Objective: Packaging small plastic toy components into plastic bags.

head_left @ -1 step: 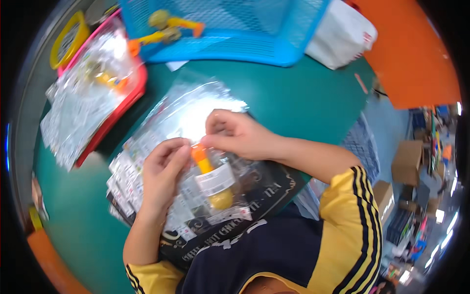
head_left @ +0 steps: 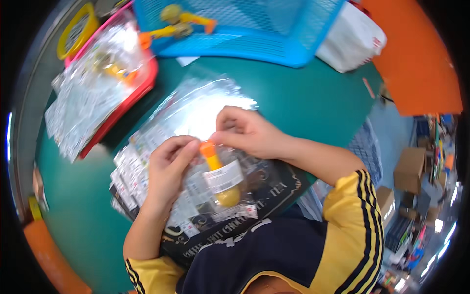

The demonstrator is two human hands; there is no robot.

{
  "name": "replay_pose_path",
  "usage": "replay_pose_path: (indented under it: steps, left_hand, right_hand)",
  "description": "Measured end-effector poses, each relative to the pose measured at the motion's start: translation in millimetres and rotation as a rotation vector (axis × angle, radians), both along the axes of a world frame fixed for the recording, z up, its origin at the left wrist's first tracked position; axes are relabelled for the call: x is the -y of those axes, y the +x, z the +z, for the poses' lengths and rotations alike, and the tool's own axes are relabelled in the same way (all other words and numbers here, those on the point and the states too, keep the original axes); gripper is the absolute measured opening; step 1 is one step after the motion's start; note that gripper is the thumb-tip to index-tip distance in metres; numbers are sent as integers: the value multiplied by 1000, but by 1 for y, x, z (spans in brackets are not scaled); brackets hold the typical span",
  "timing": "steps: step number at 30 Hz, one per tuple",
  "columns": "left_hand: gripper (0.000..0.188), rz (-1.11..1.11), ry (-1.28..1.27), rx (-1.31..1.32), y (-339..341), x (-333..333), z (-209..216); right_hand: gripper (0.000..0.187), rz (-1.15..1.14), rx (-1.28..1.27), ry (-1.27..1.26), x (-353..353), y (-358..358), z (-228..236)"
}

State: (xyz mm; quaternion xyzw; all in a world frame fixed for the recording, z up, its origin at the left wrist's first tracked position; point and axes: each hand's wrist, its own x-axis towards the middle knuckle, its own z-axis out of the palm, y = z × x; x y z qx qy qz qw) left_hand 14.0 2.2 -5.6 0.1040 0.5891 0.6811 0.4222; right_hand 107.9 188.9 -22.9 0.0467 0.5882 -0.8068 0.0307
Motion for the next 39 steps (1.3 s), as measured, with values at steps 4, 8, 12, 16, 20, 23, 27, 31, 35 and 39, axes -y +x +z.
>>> replay_pose_path:
  steps: [4, 8, 12, 16, 20, 23, 27, 31, 35, 39]
  left_hand:
    - [11, 68, -55, -15, 1, -2, 2]
    - [10, 16, -39, -101, -1, 3, 2]
    - [13, -55, -39, -253, -7, 7, 2]
    - [16, -54, -11, -73, -14, 5, 6]
    - [16, -58, 49, -6, -19, 8, -1]
    - [17, -60, 90, -1, -19, 9, -2]
    - [15, -73, 72, -100, -18, 9, 3]
    - [11, -138, 48, -166, -20, 9, 2]
    - [6, -122, 146, -97, -23, 12, -8]
    - [8, -162, 227, 35, -22, 9, -7]
  right_hand:
    - [12, -13, 64, 13, -4, 3, 9]
    - [12, -17, 146, 10, -7, 2, 16]
    - [18, 3, 171, 4, -6, 0, 23]
    - [23, 31, 159, 3, -10, -2, 21]
    - [22, -25, 201, -67, -11, -3, 17]
    - [22, -5, 200, -88, -14, -2, 18]
    - [20, 51, 152, 122, -19, -2, 28]
    - [18, 92, 42, 248, -24, -2, 27]
    - [23, 156, -13, 295, -28, -4, 24]
    - [29, 169, -73, 338, -30, -3, 24]
